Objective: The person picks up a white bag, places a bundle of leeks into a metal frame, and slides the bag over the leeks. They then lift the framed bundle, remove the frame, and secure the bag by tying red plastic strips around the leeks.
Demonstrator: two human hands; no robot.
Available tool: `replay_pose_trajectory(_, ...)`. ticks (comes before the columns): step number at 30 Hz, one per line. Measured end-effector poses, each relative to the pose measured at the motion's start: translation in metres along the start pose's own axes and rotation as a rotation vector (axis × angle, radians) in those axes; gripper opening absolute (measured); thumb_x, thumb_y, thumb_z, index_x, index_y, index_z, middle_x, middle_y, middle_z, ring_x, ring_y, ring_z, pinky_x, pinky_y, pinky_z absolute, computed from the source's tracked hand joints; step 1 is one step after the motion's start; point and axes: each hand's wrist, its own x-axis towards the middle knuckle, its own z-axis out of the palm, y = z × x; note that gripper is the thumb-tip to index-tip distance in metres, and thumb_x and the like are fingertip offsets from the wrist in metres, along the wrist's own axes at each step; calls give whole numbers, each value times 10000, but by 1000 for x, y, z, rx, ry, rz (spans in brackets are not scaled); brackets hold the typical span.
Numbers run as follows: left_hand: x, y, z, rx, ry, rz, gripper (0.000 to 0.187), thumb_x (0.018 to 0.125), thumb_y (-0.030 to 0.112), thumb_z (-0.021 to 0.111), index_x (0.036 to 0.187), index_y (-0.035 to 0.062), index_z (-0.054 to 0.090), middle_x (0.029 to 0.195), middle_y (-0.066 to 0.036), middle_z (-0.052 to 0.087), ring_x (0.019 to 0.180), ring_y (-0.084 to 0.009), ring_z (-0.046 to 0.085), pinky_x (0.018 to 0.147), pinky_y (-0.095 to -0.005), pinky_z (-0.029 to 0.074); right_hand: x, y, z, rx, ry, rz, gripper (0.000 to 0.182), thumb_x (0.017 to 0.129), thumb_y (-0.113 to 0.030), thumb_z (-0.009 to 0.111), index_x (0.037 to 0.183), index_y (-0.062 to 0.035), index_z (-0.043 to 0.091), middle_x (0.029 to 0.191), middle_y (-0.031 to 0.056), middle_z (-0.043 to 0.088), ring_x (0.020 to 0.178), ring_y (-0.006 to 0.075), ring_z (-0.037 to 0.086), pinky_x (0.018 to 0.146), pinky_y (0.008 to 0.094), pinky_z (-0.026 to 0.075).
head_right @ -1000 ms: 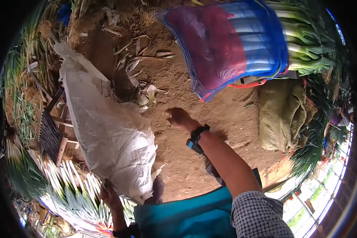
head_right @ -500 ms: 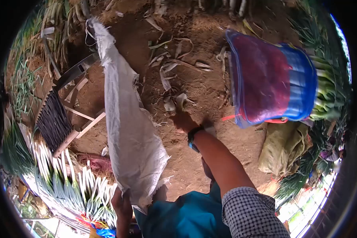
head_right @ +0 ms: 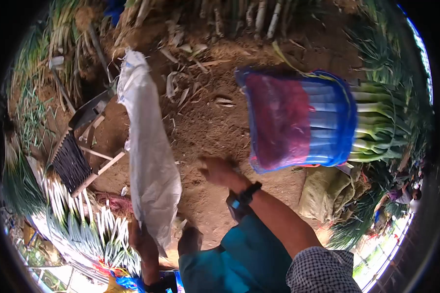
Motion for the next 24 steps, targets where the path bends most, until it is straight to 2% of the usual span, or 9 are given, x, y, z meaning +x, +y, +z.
replay_pose_trajectory(4,20,89,11,31,48,271,338,733,-52,674,1062,24,655,727,-128,562,631,-326,559,535,-442,432,-163,91,10,244,130,127,327,882,-251,630,1133,-41,619,915,190,689,854,354,677,737,391,546)
replay_pose_trajectory(7,7,127,94,72,-219,549,332,816,58,579,1146,69,613,741,-100,520,693,-288,539,604,-415,405,-292,176,40,370,422,461,316,851,-209,657,1112,-35,621,895,211,687,830,339,692,691,405,553)
replay_pose_trajectory(11,-15,138,212,113,-421,637,303,851,84,542,1151,103,582,831,-109,556,789,-305,571,683,-441,429,-461,220,73,332,409,887,275,843,-211,658,1051,-33,632,850,201,682,815,341,678,723,402,535)
replay_pose_trajectory(12,-17,141,232,155,-452,643,312,852,88,536,1162,107,572,845,-112,558,810,-305,576,700,-440,433,-497,233,94,298,475,785,257,849,-181,639,1041,-10,627,820,192,679,742,297,680,673,381,535)
replay_pose_trajectory(14,-18,145,259,201,-466,677,333,838,76,539,1170,99,553,846,-112,557,807,-306,583,700,-437,435,-532,230,115,590,483,950,219,842,-135,621,980,35,621,777,171,668,632,200,659,577,332,521)
replay_pose_trajectory(16,-15,150,285,198,-421,731,359,808,44,556,1165,75,534,821,-107,555,759,-306,588,667,-436,433,-555,244,163,590,447,1089,217,832,-142,626,972,24,630,789,190,670,665,230,665,592,356,517)
replay_pose_trajectory(18,-16,153,310,142,-702,667,535,824,126,617,1318,73,418,1091,-197,542,971,-393,559,819,-498,441,-556,243,186,334,347,887,222,830,-156,622,981,6,640,819,215,674,733,289,678,626,391,518)
replay_pose_trajectory(21,-34,151,334,-126,-871,640,798,827,285,692,1452,78,241,1406,-257,351,1213,-479,413,1030,-537,359,-556,256,221,547,248,913,250,840,-178,616,1025,-13,655,874,229,683,846,333,687,697,406,541)
replay_pose_trajectory(24,-61,148,320,-124,-779,559,654,853,241,659,1384,-8,368,1367,-278,428,1233,-471,425,1029,-496,375,-565,254,213,641,206,876,275,843,-187,626,1056,-14,650,879,220,690,851,301,695,689,386,547)
